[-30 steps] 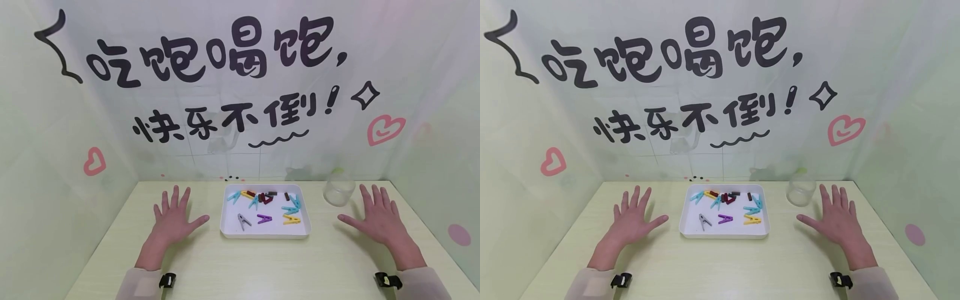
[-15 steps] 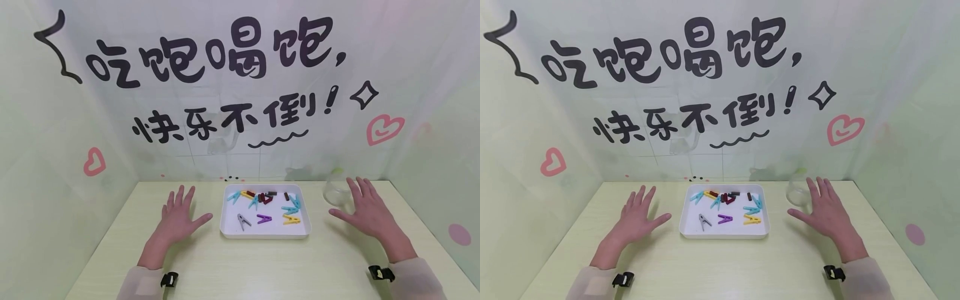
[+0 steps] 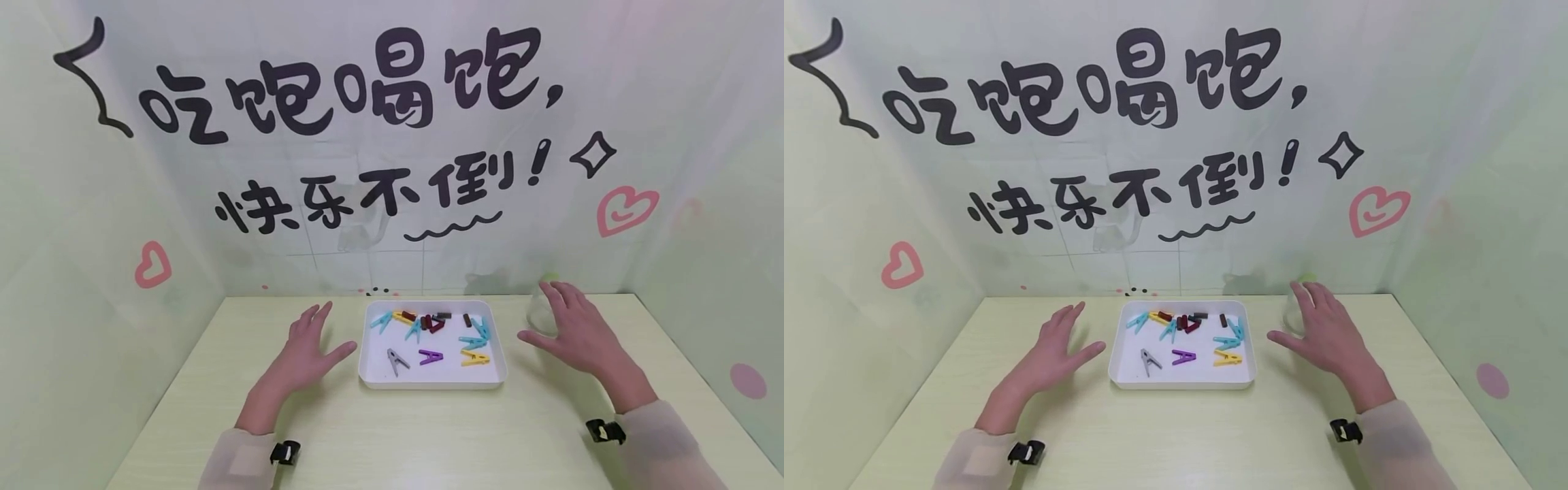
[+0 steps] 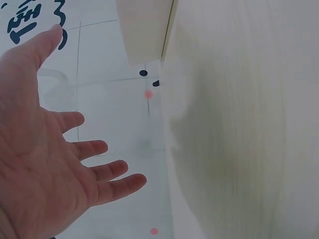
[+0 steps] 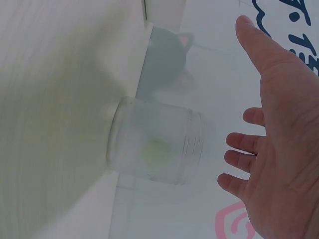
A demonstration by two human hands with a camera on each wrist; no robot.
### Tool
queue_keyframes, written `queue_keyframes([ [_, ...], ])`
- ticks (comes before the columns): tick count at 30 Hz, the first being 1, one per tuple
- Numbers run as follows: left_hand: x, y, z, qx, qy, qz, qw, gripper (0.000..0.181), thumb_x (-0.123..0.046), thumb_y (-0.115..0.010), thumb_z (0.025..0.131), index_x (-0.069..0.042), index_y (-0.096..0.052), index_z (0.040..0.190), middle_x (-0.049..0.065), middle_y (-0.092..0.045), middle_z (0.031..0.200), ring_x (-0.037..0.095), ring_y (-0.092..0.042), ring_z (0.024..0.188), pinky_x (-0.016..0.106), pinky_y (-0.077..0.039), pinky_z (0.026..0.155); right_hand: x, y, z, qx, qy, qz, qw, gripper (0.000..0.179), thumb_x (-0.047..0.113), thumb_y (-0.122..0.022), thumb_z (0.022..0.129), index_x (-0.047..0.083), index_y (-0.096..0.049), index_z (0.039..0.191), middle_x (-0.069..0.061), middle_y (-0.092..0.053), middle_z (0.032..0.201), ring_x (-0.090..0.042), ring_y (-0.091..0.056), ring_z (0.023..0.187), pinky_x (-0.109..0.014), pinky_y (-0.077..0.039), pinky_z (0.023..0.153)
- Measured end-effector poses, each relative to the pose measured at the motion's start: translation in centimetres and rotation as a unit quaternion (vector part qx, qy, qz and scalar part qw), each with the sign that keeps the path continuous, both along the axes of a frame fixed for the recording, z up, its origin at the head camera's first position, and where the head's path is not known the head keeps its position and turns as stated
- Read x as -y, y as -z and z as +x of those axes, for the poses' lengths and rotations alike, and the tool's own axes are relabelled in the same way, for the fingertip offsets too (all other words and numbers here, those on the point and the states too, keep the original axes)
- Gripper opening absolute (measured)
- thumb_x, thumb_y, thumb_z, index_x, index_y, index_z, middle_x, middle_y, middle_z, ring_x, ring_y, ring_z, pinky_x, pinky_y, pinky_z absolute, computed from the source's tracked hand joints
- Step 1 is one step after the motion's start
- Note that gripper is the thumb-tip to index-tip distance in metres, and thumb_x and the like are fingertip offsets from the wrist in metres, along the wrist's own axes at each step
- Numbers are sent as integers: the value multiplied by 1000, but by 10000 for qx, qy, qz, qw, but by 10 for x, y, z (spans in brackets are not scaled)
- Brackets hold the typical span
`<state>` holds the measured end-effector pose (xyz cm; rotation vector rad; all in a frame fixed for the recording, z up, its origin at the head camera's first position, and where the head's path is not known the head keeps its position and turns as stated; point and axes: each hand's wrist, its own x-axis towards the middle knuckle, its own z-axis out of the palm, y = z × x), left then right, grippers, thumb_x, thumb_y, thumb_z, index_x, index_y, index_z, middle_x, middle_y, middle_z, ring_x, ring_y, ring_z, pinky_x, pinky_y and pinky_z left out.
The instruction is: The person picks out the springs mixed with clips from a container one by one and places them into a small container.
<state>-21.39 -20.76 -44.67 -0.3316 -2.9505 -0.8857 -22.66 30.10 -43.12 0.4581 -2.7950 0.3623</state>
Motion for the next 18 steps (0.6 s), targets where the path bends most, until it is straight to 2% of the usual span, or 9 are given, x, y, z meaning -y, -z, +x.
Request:
queue_keyframes([
  [12,-11,3,-4,201,168,474,9985,95,-62,-66,99,-11,-25,169,22,-28,167,46,-32,150,68,-34,116,25,-2,-17,356,-307,-118,9988,102,66,-74,91,1,-37,161,-27,-37,160,-50,-34,146,-72,-36,112],
  [14,-12,4,-5,253,193,587,9978,94,-60,-66,99,-11,-26,168,21,-30,166,45,-37,148,67,-36,115,30,-2,-19,478,-365,-237,9979,100,65,-74,92,3,-38,161,-26,-37,161,-49,-35,146,-71,-37,111],
  [18,-15,7,-6,385,259,823,9955,92,-57,-68,99,-12,-28,168,20,-34,165,42,-47,141,58,-48,108,40,-1,-25,738,-565,-568,9940,94,59,-77,92,5,-40,160,-24,-38,160,-47,-35,147,-69,-38,112],
])
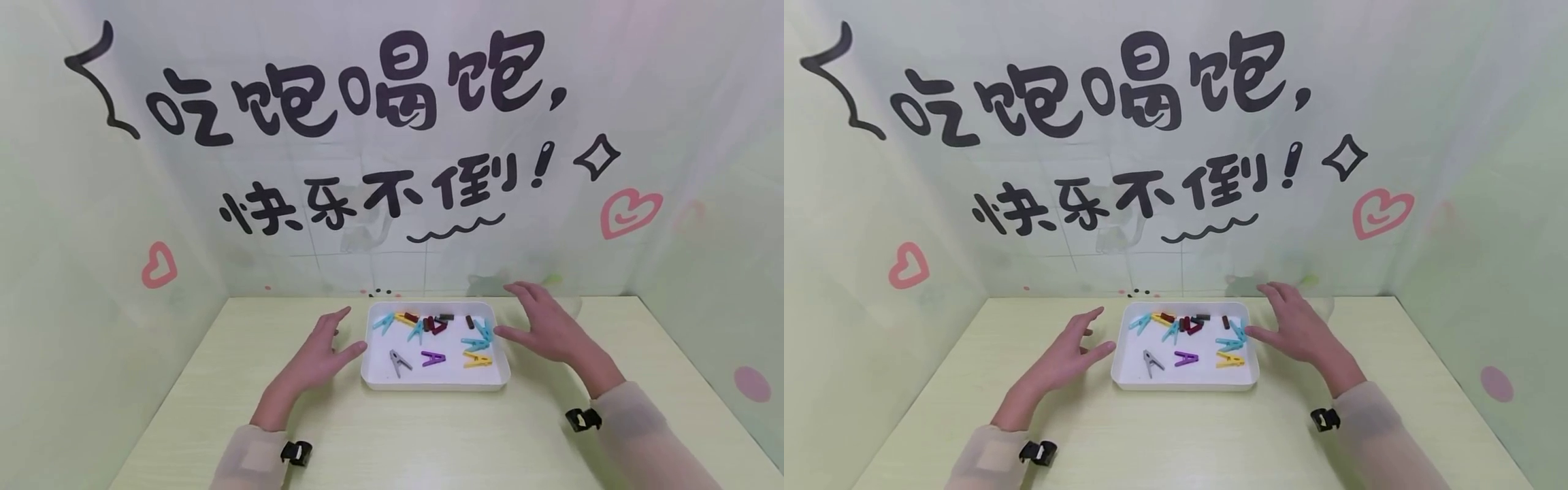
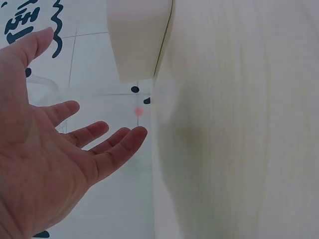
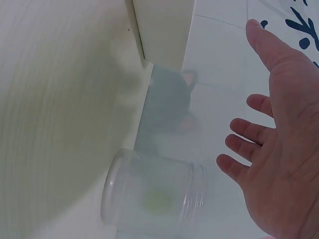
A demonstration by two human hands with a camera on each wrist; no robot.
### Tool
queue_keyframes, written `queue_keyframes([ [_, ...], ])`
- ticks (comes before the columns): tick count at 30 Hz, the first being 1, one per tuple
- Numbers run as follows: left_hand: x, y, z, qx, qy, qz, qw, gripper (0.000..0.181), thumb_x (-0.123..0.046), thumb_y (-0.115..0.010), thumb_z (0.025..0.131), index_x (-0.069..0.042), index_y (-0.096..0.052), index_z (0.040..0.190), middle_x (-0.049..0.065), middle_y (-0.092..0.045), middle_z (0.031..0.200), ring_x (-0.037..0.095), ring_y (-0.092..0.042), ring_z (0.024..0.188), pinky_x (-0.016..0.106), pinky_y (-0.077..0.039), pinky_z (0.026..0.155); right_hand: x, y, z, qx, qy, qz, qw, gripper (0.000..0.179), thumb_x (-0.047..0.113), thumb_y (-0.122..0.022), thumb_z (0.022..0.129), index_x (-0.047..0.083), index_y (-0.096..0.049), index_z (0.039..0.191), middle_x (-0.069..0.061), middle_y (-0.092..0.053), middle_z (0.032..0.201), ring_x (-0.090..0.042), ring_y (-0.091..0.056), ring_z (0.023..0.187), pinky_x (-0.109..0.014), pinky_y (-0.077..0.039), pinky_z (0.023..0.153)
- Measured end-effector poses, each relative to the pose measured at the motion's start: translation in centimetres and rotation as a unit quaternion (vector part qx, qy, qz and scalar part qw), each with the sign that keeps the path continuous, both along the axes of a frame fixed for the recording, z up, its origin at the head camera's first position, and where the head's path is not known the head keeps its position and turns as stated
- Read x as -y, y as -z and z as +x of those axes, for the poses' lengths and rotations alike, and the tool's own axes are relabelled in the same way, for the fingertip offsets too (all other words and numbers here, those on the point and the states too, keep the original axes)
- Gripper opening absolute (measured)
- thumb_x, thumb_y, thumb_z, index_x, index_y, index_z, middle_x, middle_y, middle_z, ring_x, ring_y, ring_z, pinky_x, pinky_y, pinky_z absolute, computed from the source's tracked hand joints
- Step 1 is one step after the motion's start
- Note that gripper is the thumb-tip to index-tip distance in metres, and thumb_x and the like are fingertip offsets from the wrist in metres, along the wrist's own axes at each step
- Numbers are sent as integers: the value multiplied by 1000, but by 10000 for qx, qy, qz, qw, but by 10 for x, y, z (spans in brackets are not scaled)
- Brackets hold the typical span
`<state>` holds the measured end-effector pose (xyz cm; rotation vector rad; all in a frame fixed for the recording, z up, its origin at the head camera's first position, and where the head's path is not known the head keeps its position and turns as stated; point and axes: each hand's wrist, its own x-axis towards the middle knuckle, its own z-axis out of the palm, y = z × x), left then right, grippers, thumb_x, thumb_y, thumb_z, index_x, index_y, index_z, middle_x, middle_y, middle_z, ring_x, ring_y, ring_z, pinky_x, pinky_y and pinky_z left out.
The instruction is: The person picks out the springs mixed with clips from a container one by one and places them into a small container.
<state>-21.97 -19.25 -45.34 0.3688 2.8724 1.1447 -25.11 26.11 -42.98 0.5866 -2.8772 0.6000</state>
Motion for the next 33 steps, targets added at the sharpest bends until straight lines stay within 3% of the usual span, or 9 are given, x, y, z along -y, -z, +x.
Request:
queue_keyframes([
  [4,-2,2,-1,123,85,289,9995,88,-51,-71,100,-13,-31,168,19,-38,163,38,-52,135,51,-54,101,9,1,-6,187,-244,-276,9991,83,47,-80,94,7,-45,157,-22,-40,159,-45,-36,147,-68,-39,112],
  [13,-6,8,-5,448,158,775,9959,78,-38,-75,100,-15,-39,165,15,-48,157,31,-60,127,49,-54,101,24,7,-22,416,-695,-570,9951,60,27,-81,96,4,-57,146,-22,-46,154,-46,-42,142,-67,-39,112],
  [19,-5,8,-5,727,313,1172,9899,73,-26,-78,99,-11,-43,162,15,-50,155,30,-62,123,45,-57,94,29,12,-33,626,-897,-550,9925,46,20,-80,96,8,-65,137,-23,-48,152,-46,-42,140,-67,-39,112],
  [24,-4,10,-6,987,510,1450,9832,70,-18,-76,100,-8,-43,161,16,-51,155,30,-62,122,42,-58,91,34,18,-42,948,-819,-319,9916,38,21,-80,96,13,-68,131,-25,-44,156,-48,-39,143,-68,-38,113],
  [33,0,15,-7,1156,721,1510,9791,68,-12,-71,101,-4,-41,161,18,-51,154,32,-62,124,45,-57,97,45,24,-52,1241,-602,144,9903,39,24,-81,95,14,-70,131,-26,-41,159,-47,-41,143,-65,-40,113],
])
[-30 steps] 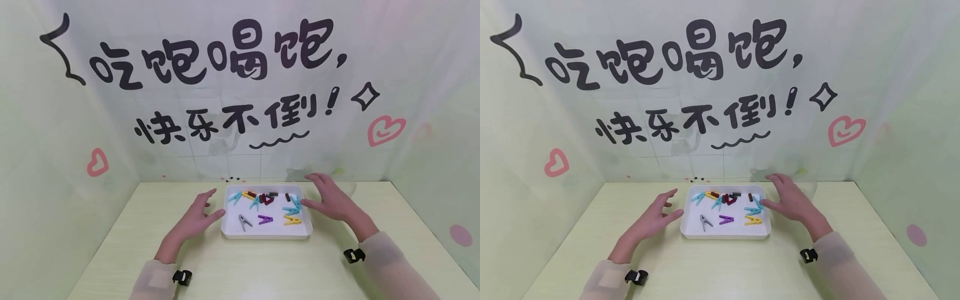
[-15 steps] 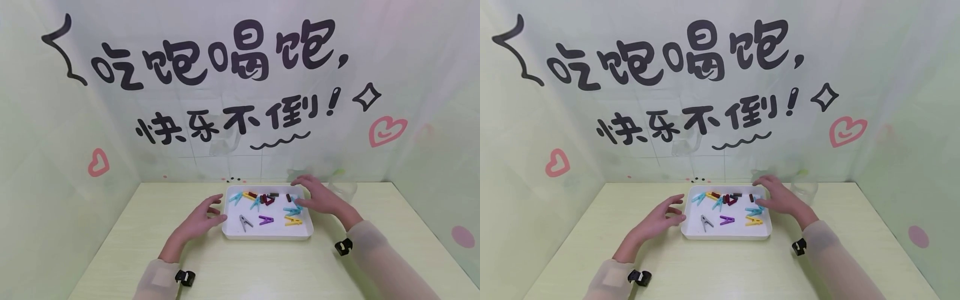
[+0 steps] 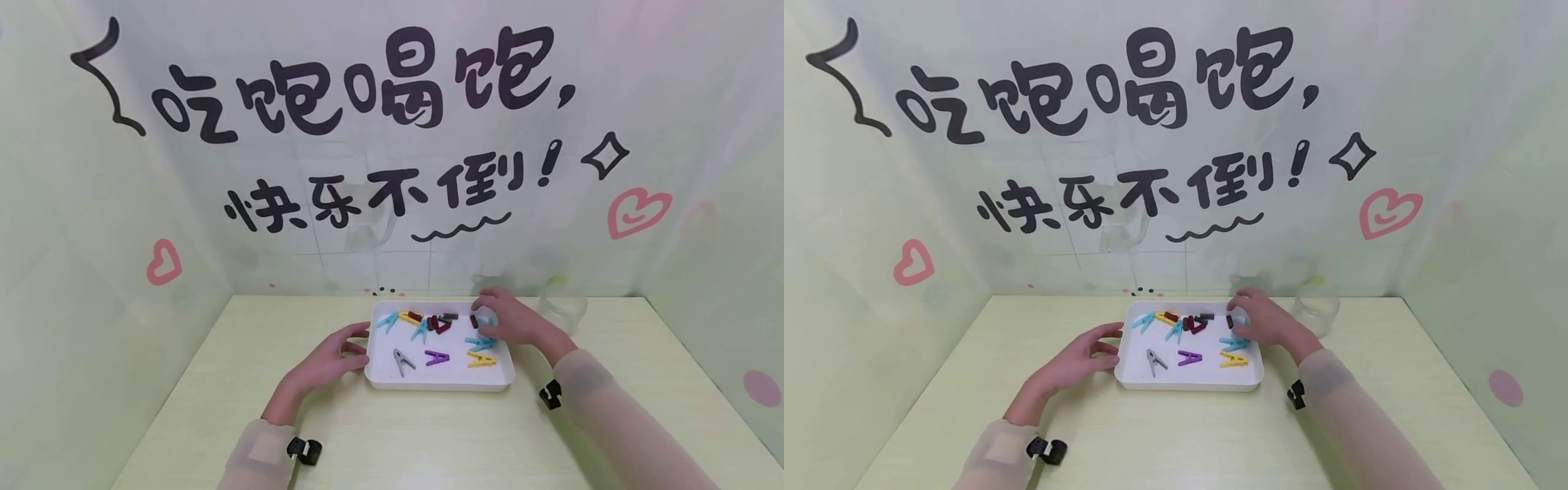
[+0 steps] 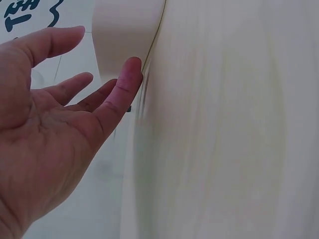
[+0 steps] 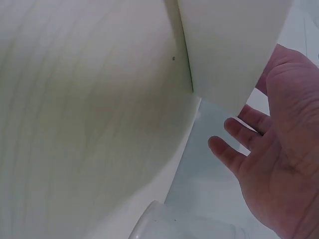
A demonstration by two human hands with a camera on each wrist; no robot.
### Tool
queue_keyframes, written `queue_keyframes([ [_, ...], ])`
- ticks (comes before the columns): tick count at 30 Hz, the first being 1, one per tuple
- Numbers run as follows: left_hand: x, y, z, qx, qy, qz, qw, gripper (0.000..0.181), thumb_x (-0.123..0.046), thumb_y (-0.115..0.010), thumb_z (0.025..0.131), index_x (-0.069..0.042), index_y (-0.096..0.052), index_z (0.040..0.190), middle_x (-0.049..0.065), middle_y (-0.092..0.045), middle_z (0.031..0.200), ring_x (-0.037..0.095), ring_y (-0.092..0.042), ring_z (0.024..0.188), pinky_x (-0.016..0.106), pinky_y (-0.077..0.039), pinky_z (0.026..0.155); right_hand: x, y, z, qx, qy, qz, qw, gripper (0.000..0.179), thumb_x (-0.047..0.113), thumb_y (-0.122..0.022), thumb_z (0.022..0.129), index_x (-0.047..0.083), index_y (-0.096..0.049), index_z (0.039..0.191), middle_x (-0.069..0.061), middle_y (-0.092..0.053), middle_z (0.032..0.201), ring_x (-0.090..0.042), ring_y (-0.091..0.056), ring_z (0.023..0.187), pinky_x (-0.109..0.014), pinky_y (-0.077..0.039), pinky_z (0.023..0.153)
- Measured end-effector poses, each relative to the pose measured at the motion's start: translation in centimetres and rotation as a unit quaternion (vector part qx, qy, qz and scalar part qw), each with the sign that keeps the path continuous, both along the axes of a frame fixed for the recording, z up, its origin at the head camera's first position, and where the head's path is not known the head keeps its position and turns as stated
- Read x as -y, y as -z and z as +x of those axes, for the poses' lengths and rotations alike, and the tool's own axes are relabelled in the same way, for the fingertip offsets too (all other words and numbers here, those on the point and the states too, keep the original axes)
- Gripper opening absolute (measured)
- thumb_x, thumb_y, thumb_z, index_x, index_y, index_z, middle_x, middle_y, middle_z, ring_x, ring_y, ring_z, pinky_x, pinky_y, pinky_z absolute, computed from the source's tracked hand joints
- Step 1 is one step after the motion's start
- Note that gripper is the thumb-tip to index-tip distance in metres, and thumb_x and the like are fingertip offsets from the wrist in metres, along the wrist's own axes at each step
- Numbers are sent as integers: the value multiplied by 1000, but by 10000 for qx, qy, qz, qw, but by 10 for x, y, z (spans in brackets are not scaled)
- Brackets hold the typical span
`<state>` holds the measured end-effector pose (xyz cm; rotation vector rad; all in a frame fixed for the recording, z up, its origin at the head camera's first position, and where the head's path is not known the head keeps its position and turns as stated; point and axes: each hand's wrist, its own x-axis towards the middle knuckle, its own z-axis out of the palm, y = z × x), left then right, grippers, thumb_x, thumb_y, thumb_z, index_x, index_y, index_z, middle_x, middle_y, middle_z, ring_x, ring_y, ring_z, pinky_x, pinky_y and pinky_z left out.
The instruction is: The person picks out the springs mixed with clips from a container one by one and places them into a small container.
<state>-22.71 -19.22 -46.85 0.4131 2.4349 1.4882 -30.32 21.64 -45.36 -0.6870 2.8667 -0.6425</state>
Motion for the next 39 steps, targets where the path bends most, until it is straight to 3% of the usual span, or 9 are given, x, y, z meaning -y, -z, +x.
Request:
queue_keyframes([
  [15,1,0,1,27,394,143,9991,68,-6,-65,101,3,-36,162,26,-47,156,38,-60,127,49,-52,103,6,6,-6,-154,-73,418,9990,34,24,-82,93,15,-75,126,-26,-48,154,-47,-47,137,-65,-41,111],
  [22,2,1,1,104,379,147,9991,69,-6,-65,101,1,-36,163,23,-45,159,35,-59,127,40,-52,99,8,4,-9,-80,-154,419,9990,32,19,-83,92,14,-75,123,-26,-49,153,-47,-47,138,-63,-41,113],
  [32,1,1,2,28,409,101,9991,68,-5,-65,101,2,-37,162,22,-47,158,35,-60,126,40,-52,99,9,6,-11,-24,-179,407,9990,27,13,-82,91,16,-77,116,-24,-52,149,-45,-47,136,-62,-42,112],
  [39,0,1,3,98,282,124,9995,68,-5,-65,101,0,-38,162,18,-48,157,32,-60,125,41,-52,99,8,5,-11,20,-157,271,9995,22,18,-85,89,18,-76,110,-24,-54,147,-45,-48,134,-62,-43,111],
])
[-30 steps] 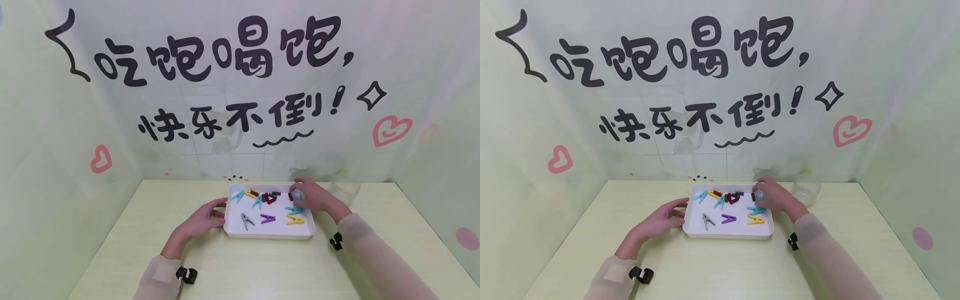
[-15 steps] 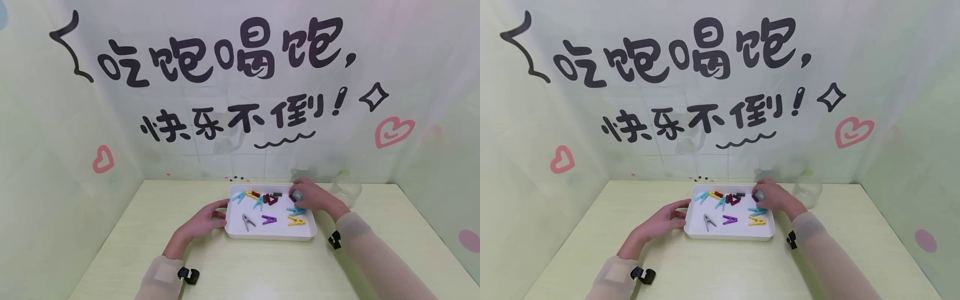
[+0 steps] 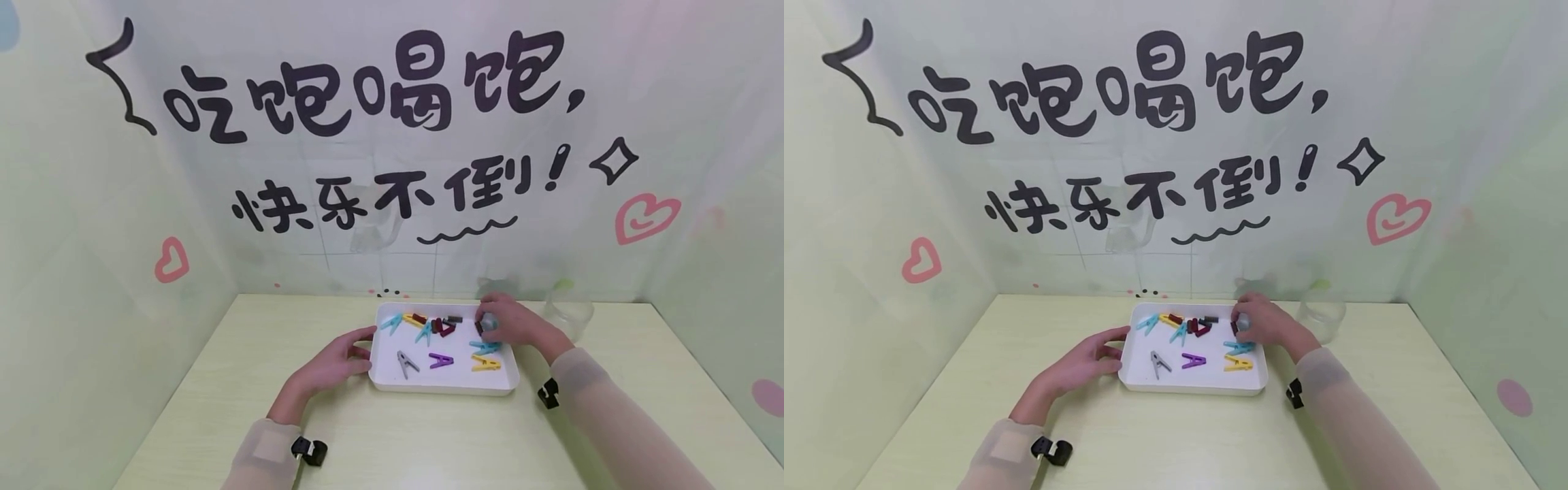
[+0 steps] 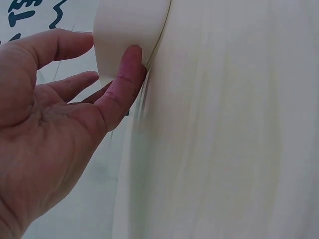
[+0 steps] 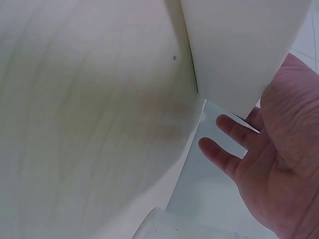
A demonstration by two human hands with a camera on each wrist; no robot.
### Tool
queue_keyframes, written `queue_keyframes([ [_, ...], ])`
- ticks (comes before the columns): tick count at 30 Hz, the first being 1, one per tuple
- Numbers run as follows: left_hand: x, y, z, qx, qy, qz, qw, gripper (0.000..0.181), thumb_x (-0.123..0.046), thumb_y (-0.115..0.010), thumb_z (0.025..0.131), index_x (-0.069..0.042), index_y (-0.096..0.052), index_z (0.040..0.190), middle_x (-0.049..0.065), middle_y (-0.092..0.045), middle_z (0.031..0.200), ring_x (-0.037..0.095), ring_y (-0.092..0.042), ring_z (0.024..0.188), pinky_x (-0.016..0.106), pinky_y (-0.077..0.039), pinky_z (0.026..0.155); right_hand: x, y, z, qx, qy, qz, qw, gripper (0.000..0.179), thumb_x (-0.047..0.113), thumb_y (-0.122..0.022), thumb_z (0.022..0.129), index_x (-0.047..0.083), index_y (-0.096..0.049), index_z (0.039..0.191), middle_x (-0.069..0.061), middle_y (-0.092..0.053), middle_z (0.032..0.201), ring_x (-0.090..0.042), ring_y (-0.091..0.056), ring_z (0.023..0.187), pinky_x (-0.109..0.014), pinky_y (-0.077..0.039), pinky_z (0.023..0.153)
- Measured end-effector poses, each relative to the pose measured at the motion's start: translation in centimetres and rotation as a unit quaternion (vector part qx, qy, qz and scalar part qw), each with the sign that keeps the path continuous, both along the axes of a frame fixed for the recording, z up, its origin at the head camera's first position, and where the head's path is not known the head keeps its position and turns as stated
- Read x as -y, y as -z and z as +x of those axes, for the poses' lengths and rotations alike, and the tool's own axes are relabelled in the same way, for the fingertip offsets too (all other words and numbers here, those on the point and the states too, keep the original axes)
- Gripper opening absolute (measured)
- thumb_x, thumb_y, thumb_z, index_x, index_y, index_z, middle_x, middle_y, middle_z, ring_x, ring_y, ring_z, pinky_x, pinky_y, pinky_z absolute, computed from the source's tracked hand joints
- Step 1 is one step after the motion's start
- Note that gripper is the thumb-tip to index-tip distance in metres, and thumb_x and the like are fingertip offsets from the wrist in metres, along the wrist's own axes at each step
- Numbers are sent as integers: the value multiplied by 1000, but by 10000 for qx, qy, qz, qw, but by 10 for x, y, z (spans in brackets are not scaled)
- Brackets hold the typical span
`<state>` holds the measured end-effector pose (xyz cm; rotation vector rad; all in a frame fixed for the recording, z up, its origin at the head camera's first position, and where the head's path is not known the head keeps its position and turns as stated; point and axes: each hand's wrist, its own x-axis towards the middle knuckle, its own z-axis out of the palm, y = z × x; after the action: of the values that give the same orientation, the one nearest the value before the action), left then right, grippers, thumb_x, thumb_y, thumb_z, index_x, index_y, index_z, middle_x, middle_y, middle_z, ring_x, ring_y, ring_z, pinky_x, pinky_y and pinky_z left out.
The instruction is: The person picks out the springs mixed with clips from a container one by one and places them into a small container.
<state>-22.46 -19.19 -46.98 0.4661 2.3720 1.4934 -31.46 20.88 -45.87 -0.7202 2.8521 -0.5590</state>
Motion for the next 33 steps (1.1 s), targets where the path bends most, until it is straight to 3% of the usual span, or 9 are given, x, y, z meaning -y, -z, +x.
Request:
queue_keyframes([
  [6,-1,0,0,-48,88,55,9999,68,-4,-65,100,3,-37,161,23,-47,157,35,-60,125,43,-52,100,-7,0,2,-6,-51,-265,9996,20,21,-85,89,20,-75,107,-23,-54,147,-44,-49,134,-62,-42,112],
  [10,-2,1,0,-11,77,83,9999,68,-4,-65,101,2,-37,162,20,-48,157,34,-60,126,42,-52,100,-9,-3,5,22,-6,-406,9992,19,22,-84,91,21,-74,107,-23,-53,149,-45,-47,137,-63,-40,113],
  [19,-1,0,0,10,58,66,10000,68,-4,-65,101,1,-37,162,20,-48,157,35,-60,127,44,-52,102,-15,-22,14,-321,-231,-628,9972,18,17,-81,89,18,-74,106,-24,-57,145,-47,-49,136,-63,-40,113],
  [27,0,-1,0,88,91,169,9998,69,-4,-64,101,3,-35,163,23,-45,159,36,-60,128,39,-53,100,-25,-39,17,-370,-100,-742,9965,20,18,-82,90,22,-73,108,-22,-54,151,-46,-47,140,-64,-40,113],
  [33,0,-1,2,150,30,193,9997,68,-3,-64,101,1,-36,163,20,-44,160,36,-59,128,43,-53,102,-38,-51,20,-520,-73,-869,9948,21,16,-81,91,18,-74,111,-21,-53,152,-47,-47,140,-65,-40,113],
])
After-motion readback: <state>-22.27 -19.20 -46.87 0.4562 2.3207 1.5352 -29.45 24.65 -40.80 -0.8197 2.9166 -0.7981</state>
